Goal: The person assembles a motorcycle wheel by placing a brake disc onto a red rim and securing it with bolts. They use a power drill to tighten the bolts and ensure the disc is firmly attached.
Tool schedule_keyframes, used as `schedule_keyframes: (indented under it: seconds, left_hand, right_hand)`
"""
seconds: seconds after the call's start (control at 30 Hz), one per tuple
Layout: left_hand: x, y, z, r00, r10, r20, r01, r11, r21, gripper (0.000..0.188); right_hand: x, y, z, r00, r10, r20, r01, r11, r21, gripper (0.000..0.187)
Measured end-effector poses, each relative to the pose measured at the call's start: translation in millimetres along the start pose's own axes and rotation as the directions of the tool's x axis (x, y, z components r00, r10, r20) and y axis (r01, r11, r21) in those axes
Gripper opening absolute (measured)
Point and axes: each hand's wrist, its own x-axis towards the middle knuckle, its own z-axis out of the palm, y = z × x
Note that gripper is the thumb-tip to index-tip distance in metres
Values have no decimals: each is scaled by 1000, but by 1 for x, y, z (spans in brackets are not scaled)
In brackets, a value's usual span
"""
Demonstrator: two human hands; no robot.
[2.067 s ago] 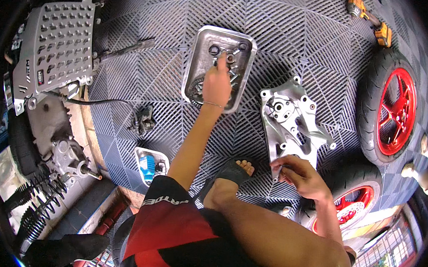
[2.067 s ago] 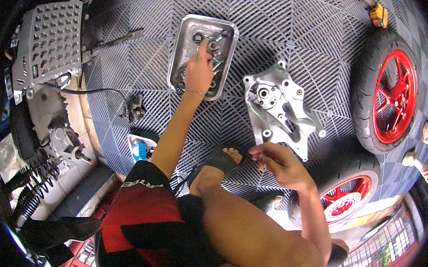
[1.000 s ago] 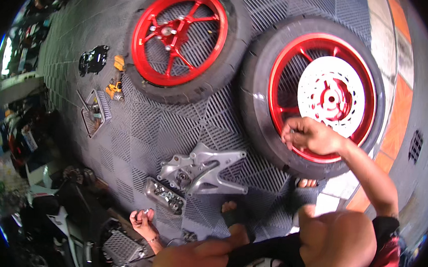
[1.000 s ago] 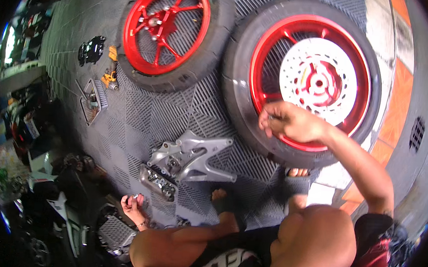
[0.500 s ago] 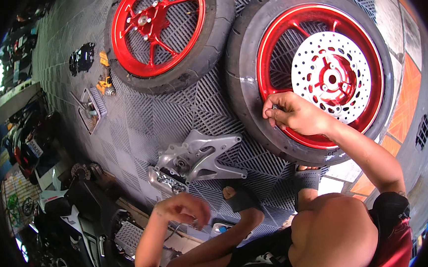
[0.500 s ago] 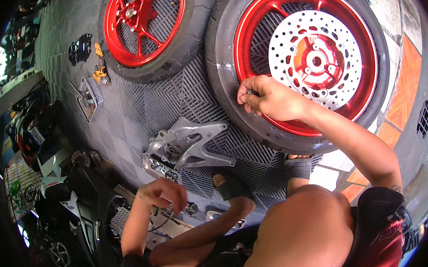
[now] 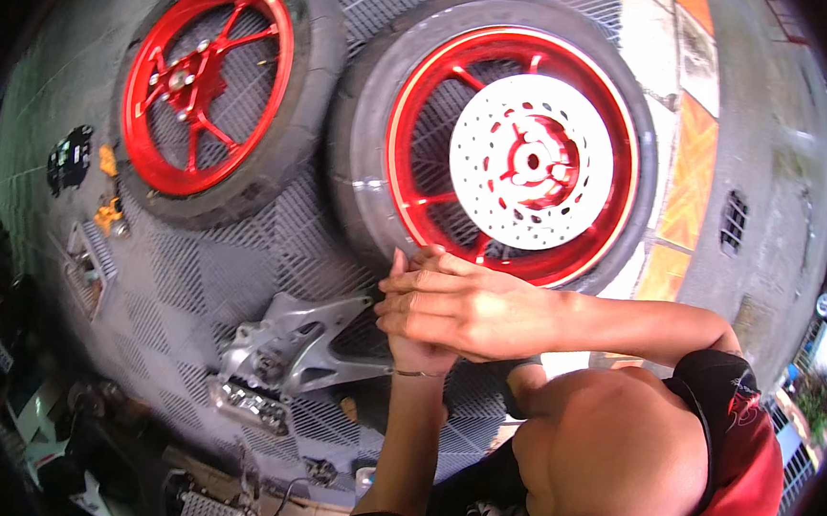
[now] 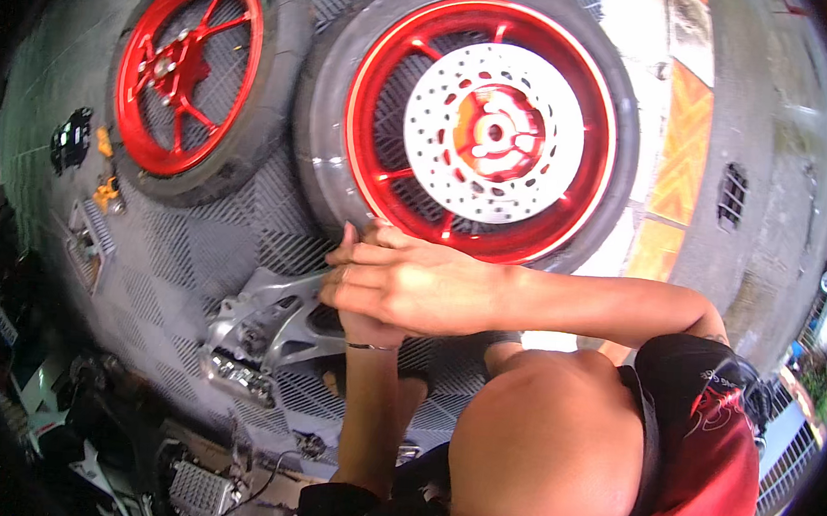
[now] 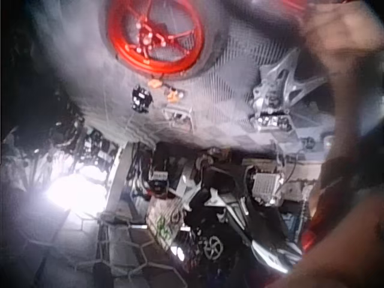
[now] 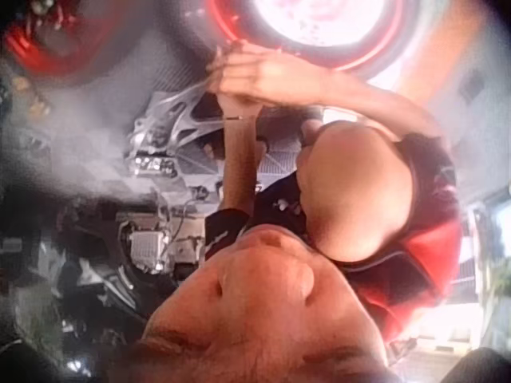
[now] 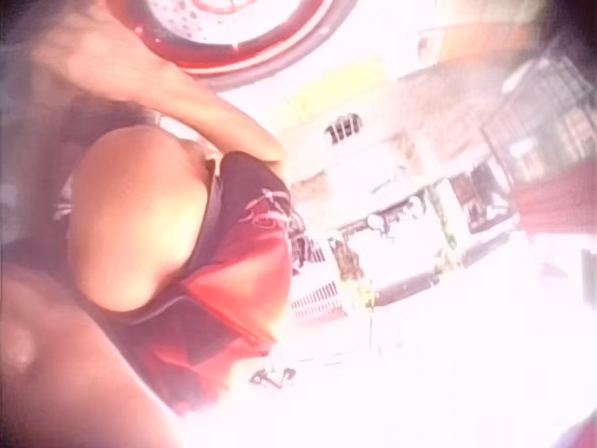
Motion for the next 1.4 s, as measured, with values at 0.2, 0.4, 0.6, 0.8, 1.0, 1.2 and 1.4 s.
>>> schedule_keyframes:
  seconds: [0.2,0.4,0.6,0.8,1.0,1.2,1.4]
  left_hand:
    - [31,-1,27,999,-40,-18,43,972,229,48]
    - [64,-5,22,950,299,92,-271,640,719,39]
    - [71,9,5,757,523,391,-556,201,806,38]
    - [73,17,-13,643,519,563,-508,-261,821,33]
    - [79,17,-22,514,502,696,-550,-430,716,31]
    - [77,19,-25,472,545,693,-563,-419,713,32]
    - [57,29,-35,489,328,808,-530,-624,574,32]
  right_hand:
    - [-39,24,-76,800,424,-425,-486,873,-45,19]
    - [-89,100,-78,573,651,-499,-751,660,0,21]
    - [-77,106,-69,641,575,-508,-635,769,70,22]
    - [-56,110,-41,818,410,-404,-515,835,-195,22]
    - [-50,113,-51,884,372,-284,-455,827,-331,23]
    - [-46,109,-49,895,365,-258,-440,820,-366,33]
    - [-34,97,-49,899,392,-198,-439,792,-425,40]
